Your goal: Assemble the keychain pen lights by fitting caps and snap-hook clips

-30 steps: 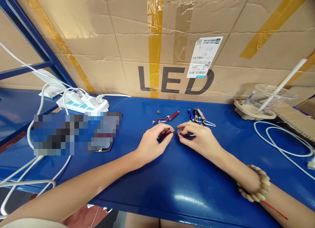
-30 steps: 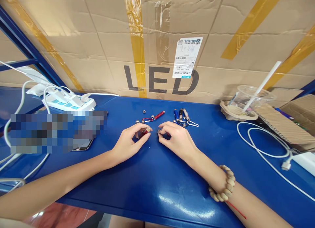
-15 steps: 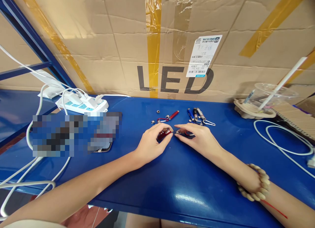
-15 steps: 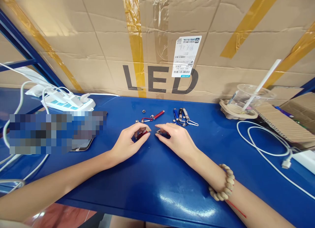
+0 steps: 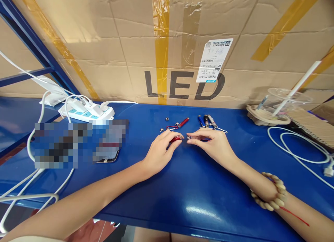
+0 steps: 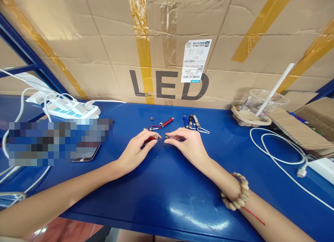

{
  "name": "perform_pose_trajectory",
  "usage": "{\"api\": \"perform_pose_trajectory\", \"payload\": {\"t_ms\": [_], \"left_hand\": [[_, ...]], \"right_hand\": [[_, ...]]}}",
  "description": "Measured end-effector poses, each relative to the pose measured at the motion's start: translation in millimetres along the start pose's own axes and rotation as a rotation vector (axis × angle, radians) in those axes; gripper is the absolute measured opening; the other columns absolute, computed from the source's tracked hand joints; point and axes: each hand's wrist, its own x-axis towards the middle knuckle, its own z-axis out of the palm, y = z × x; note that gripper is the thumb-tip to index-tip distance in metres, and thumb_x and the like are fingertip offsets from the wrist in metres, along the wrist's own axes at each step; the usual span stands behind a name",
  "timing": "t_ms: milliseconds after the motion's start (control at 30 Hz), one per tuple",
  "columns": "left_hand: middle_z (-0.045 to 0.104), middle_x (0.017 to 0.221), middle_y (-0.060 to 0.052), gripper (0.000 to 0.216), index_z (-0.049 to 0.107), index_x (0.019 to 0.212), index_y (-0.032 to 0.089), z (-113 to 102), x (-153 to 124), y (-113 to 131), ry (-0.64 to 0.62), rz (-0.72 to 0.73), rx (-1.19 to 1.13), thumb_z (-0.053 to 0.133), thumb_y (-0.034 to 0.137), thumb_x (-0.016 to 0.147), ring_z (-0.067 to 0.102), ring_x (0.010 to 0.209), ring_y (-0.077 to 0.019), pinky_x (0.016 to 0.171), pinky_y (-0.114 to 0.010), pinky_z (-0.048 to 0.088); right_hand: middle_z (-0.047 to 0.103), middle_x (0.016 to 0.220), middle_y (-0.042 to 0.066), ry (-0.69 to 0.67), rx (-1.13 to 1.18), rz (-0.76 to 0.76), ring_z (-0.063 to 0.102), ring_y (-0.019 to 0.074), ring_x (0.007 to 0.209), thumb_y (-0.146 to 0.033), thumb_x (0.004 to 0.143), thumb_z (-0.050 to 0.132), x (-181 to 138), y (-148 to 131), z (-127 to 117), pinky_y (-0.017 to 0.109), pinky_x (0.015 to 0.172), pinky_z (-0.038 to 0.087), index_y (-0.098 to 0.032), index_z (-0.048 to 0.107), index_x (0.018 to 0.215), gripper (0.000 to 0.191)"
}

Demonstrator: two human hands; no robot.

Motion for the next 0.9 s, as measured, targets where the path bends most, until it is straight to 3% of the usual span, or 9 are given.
{"api": "perform_pose_trajectory", "payload": {"t_ms": [200, 333, 533, 733, 900], "left_hand": [[0.061, 0.100, -0.004, 0.028, 0.058, 0.104, 0.021, -1, -1, 0, -0.041, 0.043, -0.038, 0.032, 0.023, 0.093, 0.056, 0.097, -0.0139, 0.090, -0.027, 0.044], [0.061, 0.096, -0.004, 0.026, 0.059, 0.102, 0.020, 2, -1, -2, -0.050, 0.062, -0.044, 0.035, 0.024, 0.093, 0.056, 0.092, -0.0138, 0.087, -0.027, 0.045], [0.064, 0.092, -0.003, 0.019, 0.060, 0.097, 0.020, 3, -1, -2, -0.038, 0.077, -0.070, 0.042, 0.025, 0.090, 0.058, 0.084, -0.0134, 0.079, -0.025, 0.048], [0.065, 0.090, -0.003, 0.019, 0.061, 0.094, 0.019, 2, -1, -2, 0.080, 0.070, -0.111, 0.044, 0.025, 0.089, 0.060, 0.082, -0.0132, 0.078, -0.025, 0.048], [0.065, 0.087, -0.003, 0.014, 0.061, 0.089, 0.018, 3, -2, -2, 0.062, 0.085, -0.143, 0.049, 0.024, 0.087, 0.060, 0.081, -0.0130, 0.074, -0.024, 0.049]], "right_hand": [[0.069, 0.084, 0.006, 0.046, 0.191, 0.055, 0.064, 0.0165, 0.073, -0.037, 0.080, 0.061, 1, -1, 2, 0.030, 0.066, 0.054, -0.021, 0.073, 0.090, 0.023], [0.070, 0.084, 0.006, 0.020, 0.324, 0.131, 0.066, 0.0167, 0.073, -0.040, 0.074, 0.067, -1, -6, 4, 0.032, 0.070, 0.056, -0.020, 0.072, 0.094, 0.028], [0.070, 0.076, 0.005, -0.054, 0.427, 0.132, 0.066, 0.0174, 0.070, -0.039, 0.067, 0.073, -1, -12, 2, 0.031, 0.068, 0.057, -0.019, 0.073, 0.075, 0.021], [0.070, 0.076, 0.005, -0.048, 0.537, 0.215, 0.067, 0.0168, 0.069, -0.041, 0.062, 0.076, 1, -10, 3, 0.032, 0.068, 0.057, -0.018, 0.072, 0.074, 0.025], [0.071, 0.077, 0.004, -0.069, 0.598, 0.238, 0.067, 0.0168, 0.071, -0.039, 0.058, 0.079, 2, -7, 2, 0.032, 0.071, 0.056, -0.018, 0.071, 0.070, 0.025]]}}
